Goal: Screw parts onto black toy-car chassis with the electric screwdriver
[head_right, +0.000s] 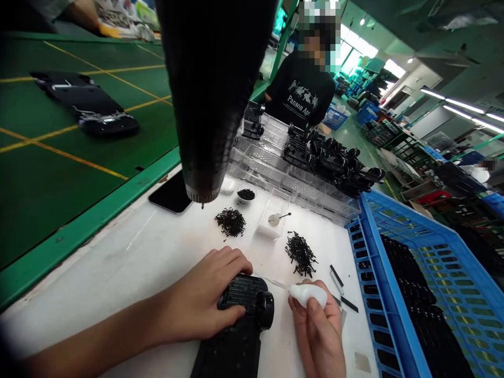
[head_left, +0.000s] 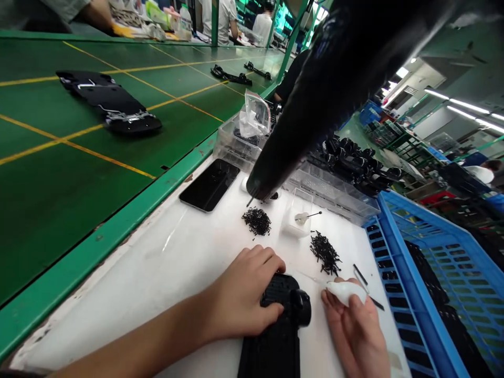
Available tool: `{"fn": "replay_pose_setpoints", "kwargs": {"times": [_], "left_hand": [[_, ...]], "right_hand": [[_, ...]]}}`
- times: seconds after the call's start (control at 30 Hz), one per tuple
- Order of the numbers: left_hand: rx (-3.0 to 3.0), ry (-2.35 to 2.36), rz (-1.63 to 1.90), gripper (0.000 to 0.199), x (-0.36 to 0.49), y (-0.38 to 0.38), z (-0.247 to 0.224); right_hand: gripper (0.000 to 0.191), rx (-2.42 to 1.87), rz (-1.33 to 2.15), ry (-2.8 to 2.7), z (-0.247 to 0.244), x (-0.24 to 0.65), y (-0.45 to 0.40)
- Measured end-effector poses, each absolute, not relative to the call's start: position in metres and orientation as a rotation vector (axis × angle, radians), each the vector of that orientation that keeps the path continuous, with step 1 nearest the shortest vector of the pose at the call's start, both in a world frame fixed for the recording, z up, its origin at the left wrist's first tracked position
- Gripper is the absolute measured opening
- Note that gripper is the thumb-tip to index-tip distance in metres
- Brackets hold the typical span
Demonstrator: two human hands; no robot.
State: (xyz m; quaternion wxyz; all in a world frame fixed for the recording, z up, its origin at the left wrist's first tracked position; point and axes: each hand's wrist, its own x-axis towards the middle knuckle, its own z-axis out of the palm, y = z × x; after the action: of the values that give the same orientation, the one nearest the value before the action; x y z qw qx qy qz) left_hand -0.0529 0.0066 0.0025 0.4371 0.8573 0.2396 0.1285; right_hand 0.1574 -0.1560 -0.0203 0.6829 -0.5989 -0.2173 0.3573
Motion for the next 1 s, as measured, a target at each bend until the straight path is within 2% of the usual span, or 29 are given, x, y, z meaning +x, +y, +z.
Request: {"fn": "replay_pose_setpoints", "kwargs": {"times": [0.13, 0.33, 1.0], "left_hand": [[2.101, 0.628, 0.314, 0.052, -0.053, 0.006, 0.003], [2.123, 0.598, 0.317, 0.038, -0.052, 0.007, -0.001], [2.124, 0.601, 0.293, 0.04, -0.05, 0.008, 0.001]], "right_hand": [[0.028, -1.265, 0.867, -0.426, -0.022, 0.145, -0.155], [0.031, -1.259, 0.88, -0.485, -0.027, 0.14, -0.157], [0.038, -1.44, 0.848, -0.491, -0.018, 0.134, -0.155]]}}
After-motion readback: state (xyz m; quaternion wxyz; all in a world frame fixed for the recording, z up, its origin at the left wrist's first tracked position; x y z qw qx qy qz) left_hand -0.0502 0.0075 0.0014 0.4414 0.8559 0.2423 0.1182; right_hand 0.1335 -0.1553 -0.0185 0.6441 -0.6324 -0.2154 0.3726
